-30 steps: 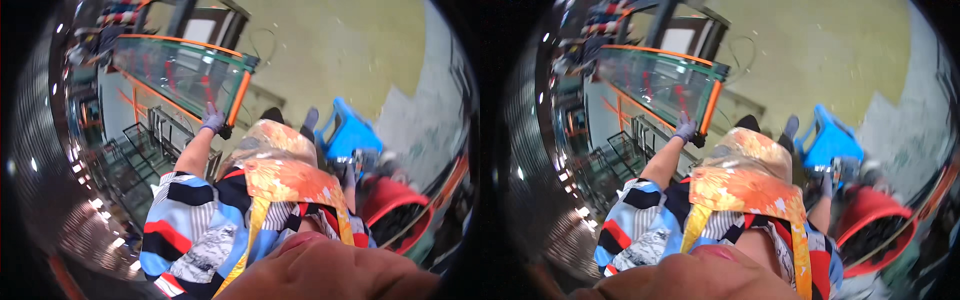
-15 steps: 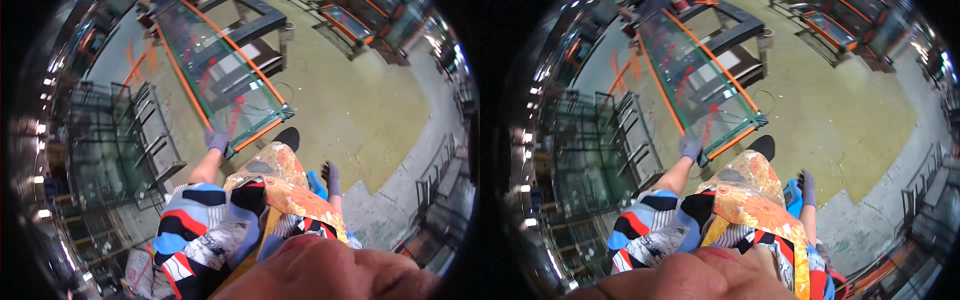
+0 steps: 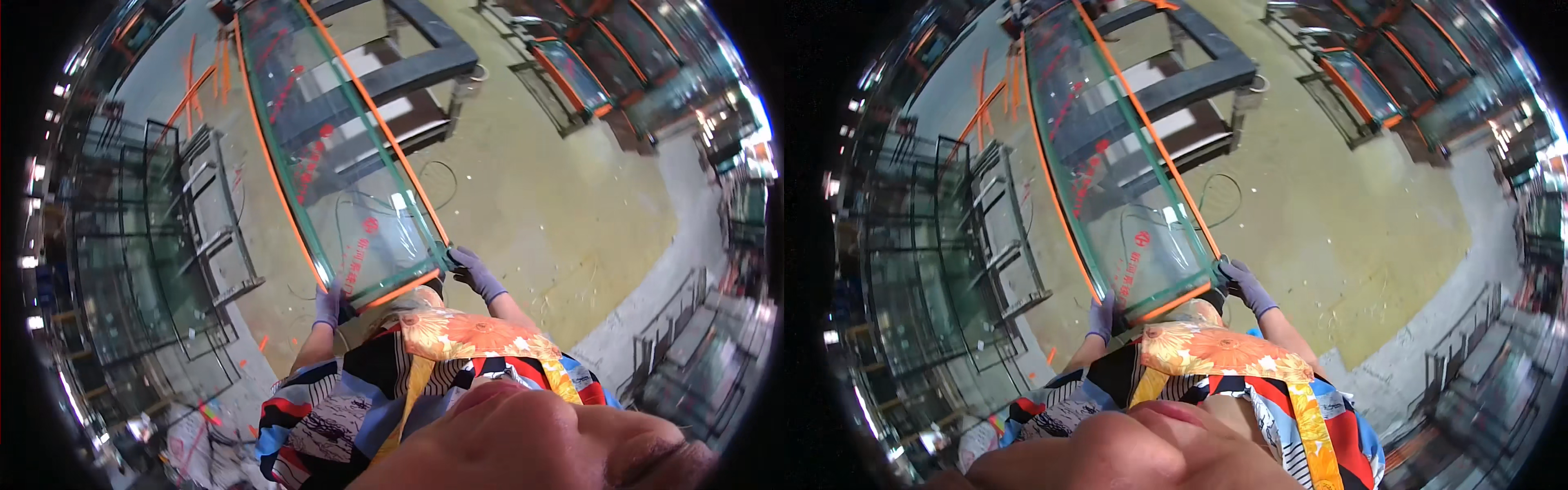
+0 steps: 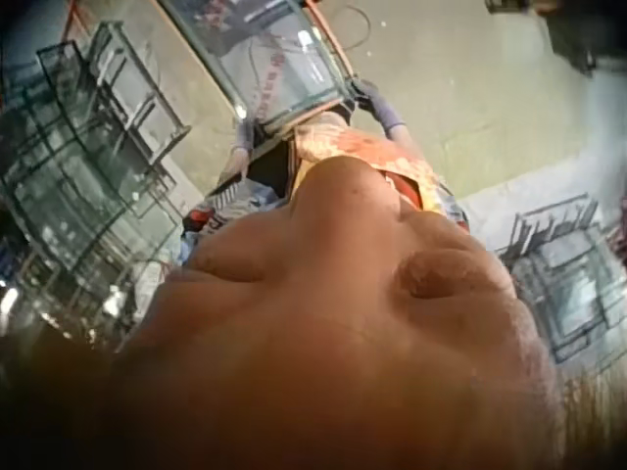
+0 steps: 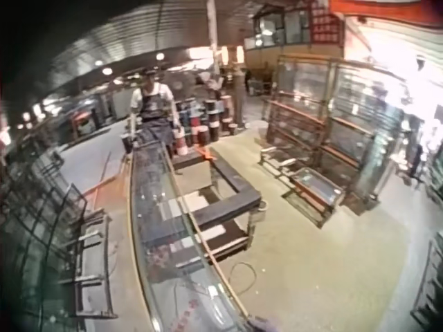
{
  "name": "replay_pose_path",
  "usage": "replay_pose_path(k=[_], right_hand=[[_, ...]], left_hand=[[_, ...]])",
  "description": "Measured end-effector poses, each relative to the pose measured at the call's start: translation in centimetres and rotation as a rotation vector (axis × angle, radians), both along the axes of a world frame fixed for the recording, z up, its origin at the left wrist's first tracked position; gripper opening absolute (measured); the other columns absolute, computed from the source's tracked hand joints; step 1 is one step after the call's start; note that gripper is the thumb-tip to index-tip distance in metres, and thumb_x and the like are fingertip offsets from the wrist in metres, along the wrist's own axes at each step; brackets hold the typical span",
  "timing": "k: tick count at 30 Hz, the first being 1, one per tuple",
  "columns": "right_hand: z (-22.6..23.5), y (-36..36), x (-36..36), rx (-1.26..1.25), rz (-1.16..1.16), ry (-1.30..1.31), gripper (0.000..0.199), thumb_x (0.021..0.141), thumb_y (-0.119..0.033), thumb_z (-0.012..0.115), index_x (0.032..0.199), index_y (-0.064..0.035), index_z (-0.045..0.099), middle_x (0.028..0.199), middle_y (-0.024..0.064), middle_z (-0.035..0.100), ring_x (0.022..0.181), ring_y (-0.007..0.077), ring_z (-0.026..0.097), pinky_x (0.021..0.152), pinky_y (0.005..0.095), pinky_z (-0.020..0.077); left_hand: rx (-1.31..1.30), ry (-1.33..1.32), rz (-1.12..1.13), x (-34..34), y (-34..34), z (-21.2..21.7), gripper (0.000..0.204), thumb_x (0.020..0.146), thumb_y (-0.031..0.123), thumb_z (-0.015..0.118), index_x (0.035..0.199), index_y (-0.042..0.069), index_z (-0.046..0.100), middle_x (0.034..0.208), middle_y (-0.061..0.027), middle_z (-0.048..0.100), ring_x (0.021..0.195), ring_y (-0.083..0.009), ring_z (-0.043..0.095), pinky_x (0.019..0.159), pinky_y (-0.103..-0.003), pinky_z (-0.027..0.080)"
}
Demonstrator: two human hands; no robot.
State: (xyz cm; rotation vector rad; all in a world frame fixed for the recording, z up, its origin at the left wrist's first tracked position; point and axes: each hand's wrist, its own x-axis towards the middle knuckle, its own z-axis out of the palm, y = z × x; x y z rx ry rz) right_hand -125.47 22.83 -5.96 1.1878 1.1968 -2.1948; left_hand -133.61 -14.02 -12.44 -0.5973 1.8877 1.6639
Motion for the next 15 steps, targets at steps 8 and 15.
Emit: replay_pose_path(k=[8, 15], right_hand=[[-3.5, 1.6, -5.2, -0.071, 0.474, -0.007, 0.048, 0.078, -0.037, 0.064, 0.108, -0.0011, 0.055, 0.094, 0.0069, 0.061, 0.084, 0.0158, 0.057, 0.077, 0.0273, 0.0454], [0.7, 2.8, -7.4, 0.141, 0.881, -0.116, 0.071, 0.078, -0.056, 0.056, 0.12, 0.0008, 0.049, 0.117, 0.0116, 0.052, 0.111, 0.0173, 0.045, 0.095, 0.0304, 0.0339]], left_hand=[[-0.36, 0.03, -0.097, 1.4, -1.1, -1.0, 0.049, 0.077, 0.034, 0.064, 0.11, 0.002, 0.047, 0.094, -0.0089, 0.057, 0.082, -0.0203, 0.056, 0.072, -0.034, 0.045], [-0.404, -0.053, 0.003, 2.1, -0.1, 0.3, 0.049, 0.077, 0.036, 0.063, 0.109, 0.002, 0.047, 0.088, -0.0078, 0.057, 0.079, -0.0214, 0.057, 0.069, -0.034, 0.046]])
